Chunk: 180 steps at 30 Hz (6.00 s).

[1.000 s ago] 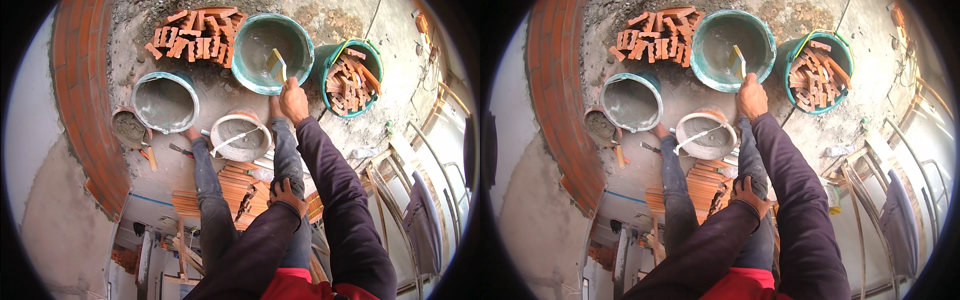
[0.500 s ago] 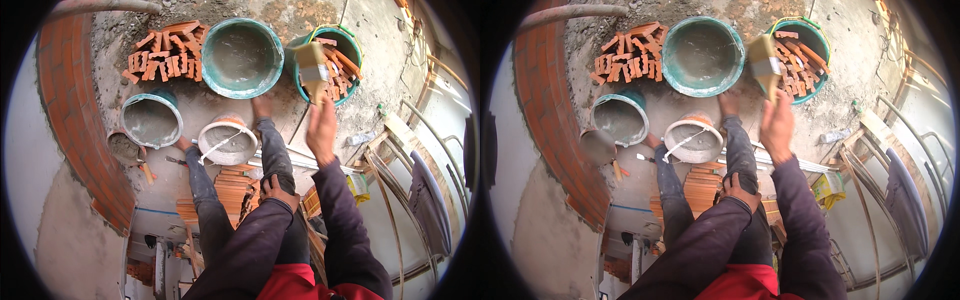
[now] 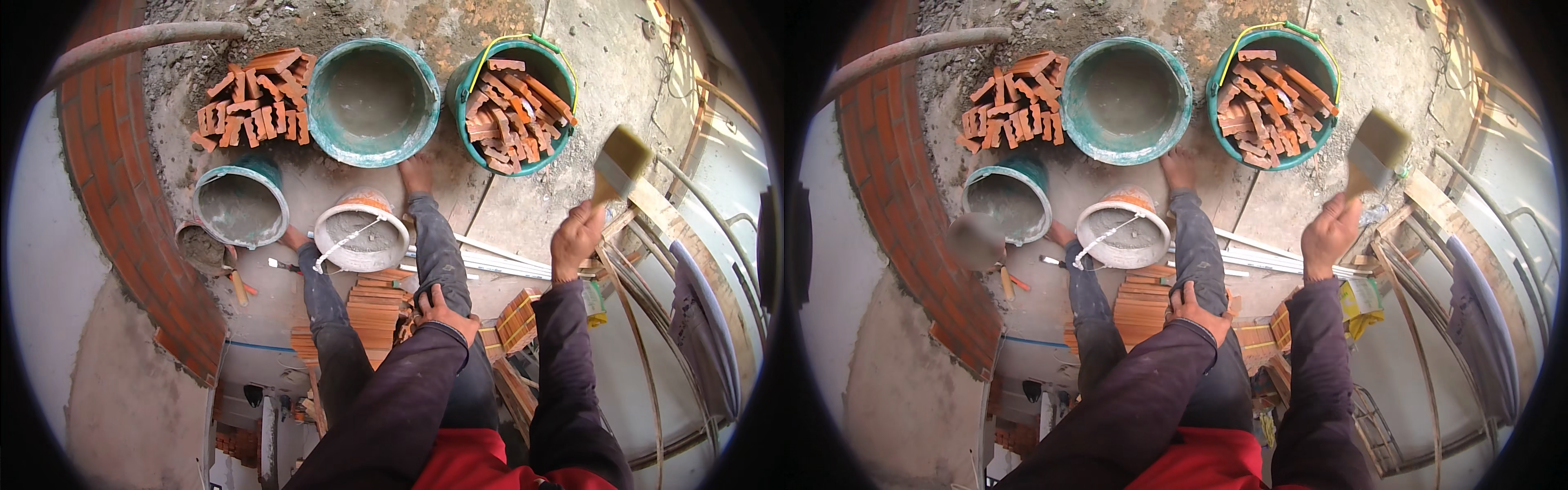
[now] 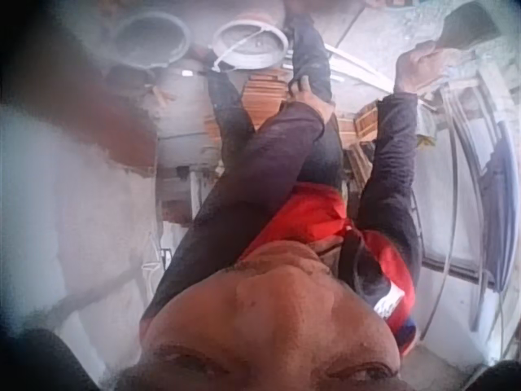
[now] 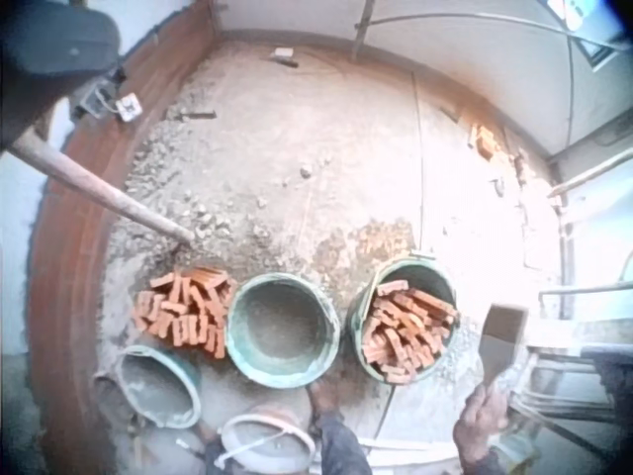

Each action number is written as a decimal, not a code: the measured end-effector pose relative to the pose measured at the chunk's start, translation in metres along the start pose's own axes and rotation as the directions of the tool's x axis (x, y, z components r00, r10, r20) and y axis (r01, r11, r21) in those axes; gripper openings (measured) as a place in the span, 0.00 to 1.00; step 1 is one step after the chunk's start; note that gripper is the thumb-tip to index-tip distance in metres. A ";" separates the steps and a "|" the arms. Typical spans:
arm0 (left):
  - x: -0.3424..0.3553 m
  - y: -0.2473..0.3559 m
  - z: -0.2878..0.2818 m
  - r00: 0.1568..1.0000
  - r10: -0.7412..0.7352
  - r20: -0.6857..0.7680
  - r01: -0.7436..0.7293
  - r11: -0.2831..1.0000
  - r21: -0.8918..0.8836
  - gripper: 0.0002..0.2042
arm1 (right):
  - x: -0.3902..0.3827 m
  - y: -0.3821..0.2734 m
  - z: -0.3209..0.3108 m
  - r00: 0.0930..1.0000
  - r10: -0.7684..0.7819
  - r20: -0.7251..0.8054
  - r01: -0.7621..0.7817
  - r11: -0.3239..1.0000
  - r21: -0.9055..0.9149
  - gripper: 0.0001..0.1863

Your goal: The person applies mortar to a tile using a trowel, places it on a wall, and then taps it into place with a hammer. They then use the trowel and a brush to clean and finish the joints between the tiles.

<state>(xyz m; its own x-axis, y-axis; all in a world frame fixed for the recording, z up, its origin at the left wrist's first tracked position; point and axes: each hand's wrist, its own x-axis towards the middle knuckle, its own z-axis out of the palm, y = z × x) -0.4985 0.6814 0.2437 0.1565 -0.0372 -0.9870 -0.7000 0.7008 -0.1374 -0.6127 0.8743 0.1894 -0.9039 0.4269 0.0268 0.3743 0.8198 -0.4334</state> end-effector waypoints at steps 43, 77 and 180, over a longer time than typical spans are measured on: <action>-0.006 0.005 -0.018 0.999 0.040 0.002 -0.040 0.994 -0.102 0.48 | -0.006 -0.067 0.082 0.772 -0.116 0.625 0.029 0.989 0.148 0.15; 0.004 -0.020 -0.029 0.996 0.076 0.038 -0.069 0.985 -0.155 0.46 | -0.025 -0.093 0.272 0.510 -0.087 0.856 0.521 0.823 -0.227 0.15; 0.136 -0.249 -0.198 0.314 0.887 -0.338 -0.772 0.032 -0.635 0.34 | -0.292 -0.756 0.583 0.187 -0.334 0.924 0.617 0.771 0.154 0.12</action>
<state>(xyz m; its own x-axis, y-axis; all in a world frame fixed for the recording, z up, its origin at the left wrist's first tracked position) -0.4409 0.3608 0.1271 -0.8072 0.3695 -0.4603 -0.5855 -0.4013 0.7044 -0.7524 -0.0921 -0.0160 -0.4850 -0.5470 -0.6823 -0.3014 0.8370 -0.4568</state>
